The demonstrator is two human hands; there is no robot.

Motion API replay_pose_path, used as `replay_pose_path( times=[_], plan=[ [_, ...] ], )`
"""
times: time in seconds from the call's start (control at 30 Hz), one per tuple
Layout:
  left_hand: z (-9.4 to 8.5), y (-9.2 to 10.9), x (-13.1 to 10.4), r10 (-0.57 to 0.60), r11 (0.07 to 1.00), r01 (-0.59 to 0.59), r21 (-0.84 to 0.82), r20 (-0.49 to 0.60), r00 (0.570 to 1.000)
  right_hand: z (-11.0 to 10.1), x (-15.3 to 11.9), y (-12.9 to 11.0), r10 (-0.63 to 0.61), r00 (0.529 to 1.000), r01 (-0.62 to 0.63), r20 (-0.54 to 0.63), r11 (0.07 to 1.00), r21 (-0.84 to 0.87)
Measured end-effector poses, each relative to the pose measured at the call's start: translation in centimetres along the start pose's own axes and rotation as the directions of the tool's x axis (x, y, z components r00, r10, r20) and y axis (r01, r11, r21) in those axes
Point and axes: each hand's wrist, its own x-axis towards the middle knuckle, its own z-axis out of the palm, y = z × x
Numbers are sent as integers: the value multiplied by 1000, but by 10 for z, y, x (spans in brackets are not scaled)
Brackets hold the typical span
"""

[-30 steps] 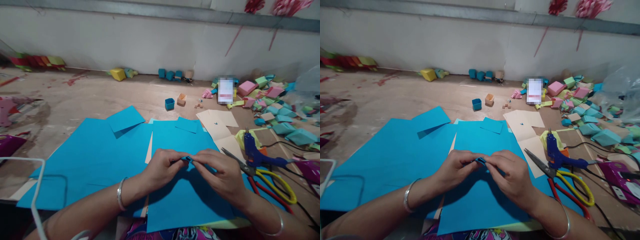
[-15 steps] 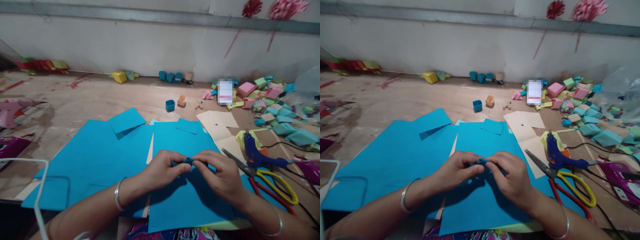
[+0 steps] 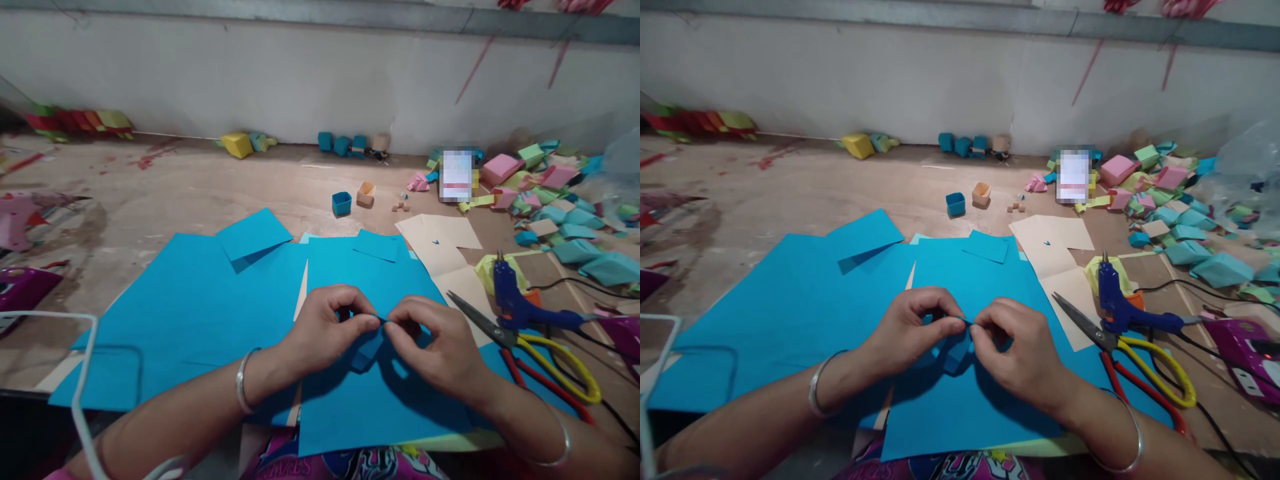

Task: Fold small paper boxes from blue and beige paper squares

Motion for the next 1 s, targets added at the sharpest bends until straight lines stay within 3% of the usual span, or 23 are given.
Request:
replay_pose_path(
  times=[0.1, 0.2, 0.3, 0.4, 0.53, 0.63, 0.8, 1.0],
  plan=[
    [3, -3, 1, -58, 994, 64, -84, 69, 996, -2, 1, 1, 46, 999, -46, 6, 999, 16],
    [5, -5, 0, -106, 971, 140, -192, 175, 979, -6, 2, 6, 126, 988, -119, -89, 990, 80],
    [5, -5, 0, -218, 911, 295, -287, 271, 937, -9, 4, 11, 179, 965, -152, -189, 977, 150],
    [2, -5, 1, -313, 847, 419, -328, 330, 891, -10, 6, 17, 217, 960, -182, -178, 964, 196],
    [-1, -7, 4, -340, 835, 443, -327, 326, 882, -9, 7, 22, 300, 953, -283, -34, 927, 246],
    [-1, -9, 4, -348, 831, 459, -316, 349, 870, -9, 8, 23, 311, 950, -302, 1, 922, 244],
    [-2, -10, 4, -317, 832, 466, -301, 431, 845, -5, 12, 26, 329, 944, -320, -17, 928, 191],
    [-1, -7, 4, -368, 794, 531, -296, 462, 807, 3, 12, 28, 228, 966, -227, -119, 974, 22]
  ],
)
